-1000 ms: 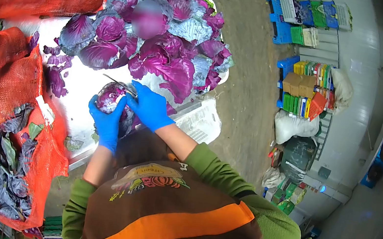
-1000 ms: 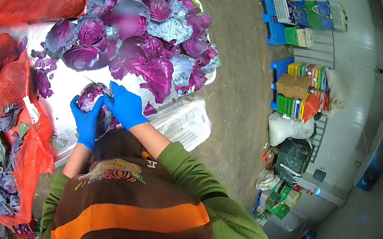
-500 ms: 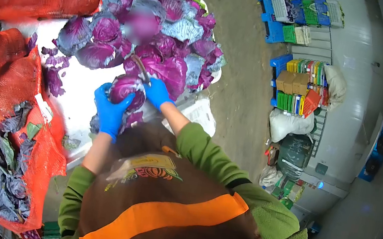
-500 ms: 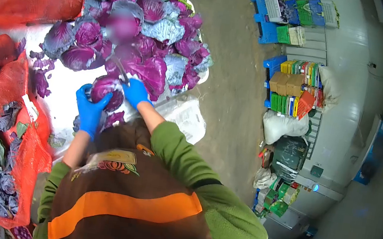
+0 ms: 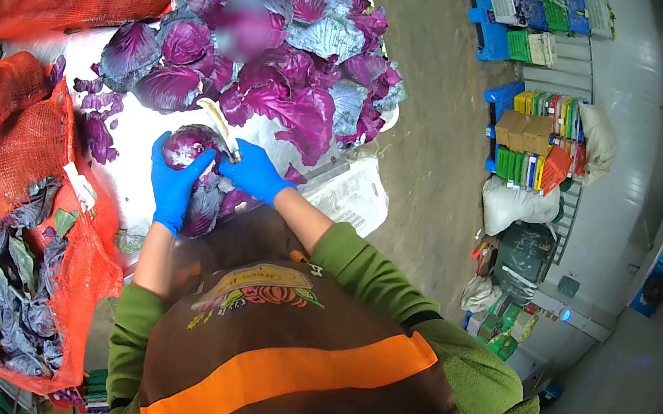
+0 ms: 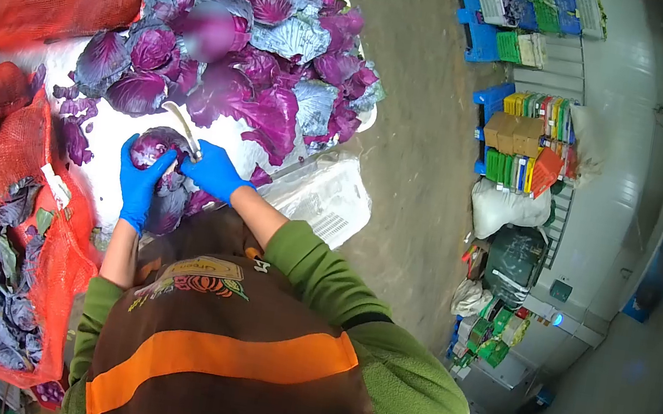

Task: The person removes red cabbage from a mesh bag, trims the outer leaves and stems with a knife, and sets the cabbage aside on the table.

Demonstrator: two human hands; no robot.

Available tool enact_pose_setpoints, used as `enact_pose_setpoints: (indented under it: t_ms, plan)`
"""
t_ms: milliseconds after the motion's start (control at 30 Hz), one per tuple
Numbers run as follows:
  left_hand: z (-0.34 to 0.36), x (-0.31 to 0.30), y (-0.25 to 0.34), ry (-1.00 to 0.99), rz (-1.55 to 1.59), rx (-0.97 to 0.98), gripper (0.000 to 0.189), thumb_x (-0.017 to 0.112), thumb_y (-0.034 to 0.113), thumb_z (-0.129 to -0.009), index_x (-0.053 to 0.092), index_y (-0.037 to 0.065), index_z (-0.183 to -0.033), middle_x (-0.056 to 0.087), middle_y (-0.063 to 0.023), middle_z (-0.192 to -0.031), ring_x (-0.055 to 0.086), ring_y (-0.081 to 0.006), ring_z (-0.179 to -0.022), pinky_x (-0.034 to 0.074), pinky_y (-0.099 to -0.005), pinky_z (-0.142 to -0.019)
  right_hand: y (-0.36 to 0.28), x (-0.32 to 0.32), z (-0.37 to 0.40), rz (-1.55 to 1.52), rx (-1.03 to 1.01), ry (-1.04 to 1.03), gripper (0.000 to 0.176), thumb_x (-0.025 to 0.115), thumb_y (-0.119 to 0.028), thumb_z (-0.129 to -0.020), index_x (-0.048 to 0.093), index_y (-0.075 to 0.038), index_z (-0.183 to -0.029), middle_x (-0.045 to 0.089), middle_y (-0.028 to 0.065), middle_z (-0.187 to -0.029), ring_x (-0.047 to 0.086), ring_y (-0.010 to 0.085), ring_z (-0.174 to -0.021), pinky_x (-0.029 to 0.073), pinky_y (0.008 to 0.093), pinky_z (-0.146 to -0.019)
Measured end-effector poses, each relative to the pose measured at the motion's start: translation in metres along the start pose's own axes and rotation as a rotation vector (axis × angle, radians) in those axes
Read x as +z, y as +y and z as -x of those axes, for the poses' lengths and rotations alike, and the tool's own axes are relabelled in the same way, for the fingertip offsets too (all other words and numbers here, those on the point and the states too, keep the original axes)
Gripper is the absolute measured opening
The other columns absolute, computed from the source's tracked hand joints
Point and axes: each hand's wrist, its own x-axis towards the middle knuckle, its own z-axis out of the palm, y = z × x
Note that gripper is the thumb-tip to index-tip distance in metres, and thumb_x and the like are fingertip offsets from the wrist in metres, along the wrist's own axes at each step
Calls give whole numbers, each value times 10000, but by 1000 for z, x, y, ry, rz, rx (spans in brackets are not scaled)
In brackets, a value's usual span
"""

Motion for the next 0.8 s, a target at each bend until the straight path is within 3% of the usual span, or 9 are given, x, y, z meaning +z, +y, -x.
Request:
enact_pose_setpoints:
  t_ms: [100,300,367,433,633,667,700,767,800]
  plan:
    - [-4,-2,1,-38,-84,64,850,871,301,-645,432,-4,-1305,540,-159,-1204,545,-242,-1084,440,-340,-951,5,-7,-1,-127,159,-54,295,698,-162,-751,602,20,-961,610,99,-707,596,165,-597,487,317,-548]
    - [-23,-28,11,-330,107,-54,859,873,269,-641,425,-2,-1322,522,-168,-1211,533,-248,-1104,428,-353,-972,6,-31,-4,-219,130,-116,280,647,-135,-833,620,25,-1061,595,67,-679,566,131,-518,482,268,-491]
    - [-14,-28,16,-231,-75,-51,926,876,285,-635,384,-16,-1359,454,-195,-1266,486,-280,-1167,397,-376,-1008,-5,-28,-1,-229,135,-153,285,659,-160,-838,626,25,-1052,596,66,-678,567,134,-510,487,269,-487]
    - [7,-22,22,103,-320,106,1000,886,299,-616,342,-33,-1385,386,-217,-1313,423,-315,-1228,357,-398,-1046,-11,-19,4,-78,144,-106,293,688,-203,-833,640,27,-1008,597,65,-684,572,133,-501,494,278,-474]
    - [15,-29,1,62,-174,144,1083,918,261,-550,315,-12,-1407,424,-193,-1331,435,-297,-1236,358,-390,-1058,40,-23,-36,-281,98,-112,298,715,-208,-804,641,29,-970,630,86,-723,591,136,-529,492,287,-461]
    - [13,-33,-1,17,-141,156,1088,922,251,-540,318,-1,-1410,436,-186,-1328,446,-290,-1229,365,-384,-1053,42,-34,-35,-144,119,112,292,704,-194,-802,645,-7,-1019,644,74,-763,600,126,-566,480,264,-456]
    - [8,-40,-6,28,-144,166,1088,922,251,-540,318,-1,-1410,436,-186,-1328,446,-290,-1229,365,-384,-1053,36,-51,-30,-96,156,63,309,696,-239,-838,638,-79,-1095,669,98,-892,671,206,-743,523,305,-580]
    - [0,-56,-21,-106,17,172,1099,929,243,-521,324,19,-1411,430,-176,-1341,449,-286,-1227,374,-372,-1047,17,-65,-20,664,-20,261,342,686,-315,-842,627,-117,-1114,668,126,-932,667,291,-797,525,377,-681]
    - [3,-63,-8,-120,-277,293,1126,927,271,-503,314,32,-1416,433,-176,-1354,461,-300,-1227,388,-375,-1040,2,-58,-14,663,-20,259,342,686,-315,-842,627,-117,-1114,668,126,-932,667,291,-797,525,377,-681]
